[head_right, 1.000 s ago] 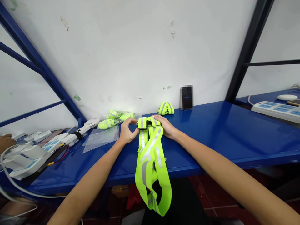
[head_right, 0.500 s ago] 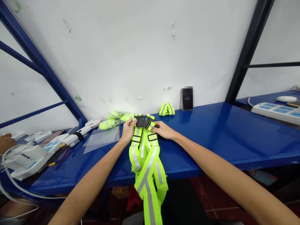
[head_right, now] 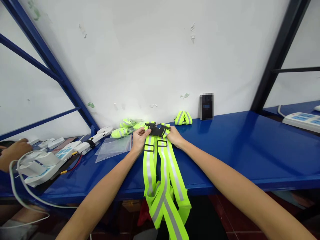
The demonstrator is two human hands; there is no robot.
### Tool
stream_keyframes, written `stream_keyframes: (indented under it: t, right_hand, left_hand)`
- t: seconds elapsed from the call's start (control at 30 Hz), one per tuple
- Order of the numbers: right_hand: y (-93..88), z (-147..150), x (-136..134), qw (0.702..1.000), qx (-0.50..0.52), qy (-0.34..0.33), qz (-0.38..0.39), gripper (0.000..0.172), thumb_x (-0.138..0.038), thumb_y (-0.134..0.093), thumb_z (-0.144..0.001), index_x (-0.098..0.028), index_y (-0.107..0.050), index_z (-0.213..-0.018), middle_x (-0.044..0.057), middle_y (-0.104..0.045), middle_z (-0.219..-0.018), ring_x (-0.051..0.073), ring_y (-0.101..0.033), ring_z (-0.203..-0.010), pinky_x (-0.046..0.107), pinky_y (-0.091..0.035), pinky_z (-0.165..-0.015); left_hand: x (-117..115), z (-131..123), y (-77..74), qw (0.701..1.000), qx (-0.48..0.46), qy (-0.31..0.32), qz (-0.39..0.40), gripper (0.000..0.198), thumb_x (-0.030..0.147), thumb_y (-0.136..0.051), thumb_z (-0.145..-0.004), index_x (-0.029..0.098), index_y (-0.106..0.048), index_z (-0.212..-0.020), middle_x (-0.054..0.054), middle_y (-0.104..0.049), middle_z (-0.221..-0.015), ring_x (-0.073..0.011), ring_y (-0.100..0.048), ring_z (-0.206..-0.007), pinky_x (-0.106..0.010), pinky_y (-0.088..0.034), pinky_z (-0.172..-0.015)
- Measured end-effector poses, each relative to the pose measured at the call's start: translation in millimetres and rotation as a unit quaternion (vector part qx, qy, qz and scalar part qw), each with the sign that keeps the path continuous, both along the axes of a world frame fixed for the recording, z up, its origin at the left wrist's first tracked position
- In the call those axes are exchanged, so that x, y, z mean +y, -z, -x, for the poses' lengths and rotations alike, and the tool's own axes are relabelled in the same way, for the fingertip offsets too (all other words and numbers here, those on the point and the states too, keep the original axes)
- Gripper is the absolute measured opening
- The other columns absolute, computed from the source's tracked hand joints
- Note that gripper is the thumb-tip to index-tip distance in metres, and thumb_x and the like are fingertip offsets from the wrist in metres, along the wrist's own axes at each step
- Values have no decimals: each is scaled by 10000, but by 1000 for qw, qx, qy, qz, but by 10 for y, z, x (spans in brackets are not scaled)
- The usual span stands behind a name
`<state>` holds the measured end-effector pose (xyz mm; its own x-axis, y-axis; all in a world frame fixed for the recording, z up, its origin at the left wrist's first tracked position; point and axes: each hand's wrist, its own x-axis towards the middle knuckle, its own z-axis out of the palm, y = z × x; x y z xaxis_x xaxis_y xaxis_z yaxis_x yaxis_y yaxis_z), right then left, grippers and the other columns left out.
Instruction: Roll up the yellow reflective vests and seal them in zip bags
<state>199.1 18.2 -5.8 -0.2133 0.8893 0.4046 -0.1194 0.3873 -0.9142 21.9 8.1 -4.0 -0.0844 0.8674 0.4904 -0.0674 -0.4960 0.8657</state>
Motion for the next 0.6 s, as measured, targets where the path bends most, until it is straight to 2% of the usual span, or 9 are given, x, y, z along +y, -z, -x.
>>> stream_keyframes:
  t: [0.2, 0.3, 0.37, 0.43, 0.5, 0.6]
  right_hand:
    - [75, -11, -103, 1000, 3, 7, -20, 276, -364, -679, -774, -212, -733, -998, 16, -744, -952, 243, -650, -933, 405, -480, -931]
    - [69, 35, -134, 999, 22, -40, 14, 281, -369, -658, -795, -231, -725, -1030, 11, -745, -976, 250, -640, -1008, 412, -470, -969]
    - [71, 69, -143, 995, 48, -70, 53, 283, -368, -667, -785, -228, -726, -1023, 16, -748, -968, 253, -651, -992, 414, -488, -946]
    - [74, 87, -141, 990, 81, -67, 93, 286, -364, -701, -746, -214, -732, -987, 26, -753, -935, 263, -668, -943, 414, -517, -894]
    - [71, 83, -133, 986, 108, -37, 125, 287, -354, -737, -701, -199, -735, -942, 38, -758, -891, 273, -679, -896, 414, -534, -850]
    - [62, 52, -115, 977, 133, 17, 166, 294, -341, -761, -661, -180, -731, -905, 55, -759, -846, 280, -687, -853, 415, -539, -825]
  left_hand:
    - [-27, -26, -6, 999, 9, -35, -14, 369, 435, -821, -589, 181, -562, -656, 37, -512, -606, -105, -492, -589, -233, -396, -586]
    - [-73, 6, -36, 997, 34, -45, -44, 361, 469, -762, -667, 184, -542, -644, 36, -459, -582, -103, -446, -566, -232, -370, -557]
    - [-89, 32, -38, 997, 56, -14, -59, 326, 480, -676, -753, 180, -572, -677, 19, -478, -600, -120, -465, -588, -243, -378, -569]
    - [-89, 38, -23, 995, 70, 44, -52, 285, 460, -606, -794, 177, -623, -768, -11, -563, -685, -162, -541, -681, -260, -416, -617]
    - [-83, 13, -3, 992, 69, 100, -36, 273, 408, -595, -774, 175, -652, -903, -40, -649, -847, -219, -601, -839, -288, -459, -709]
    - [-76, -61, 25, 985, 70, 155, -33, 428, 315, -614, -707, 180, -625, -1113, -54, -673, -1077, -268, -601, -1037, -337, -466, -881]
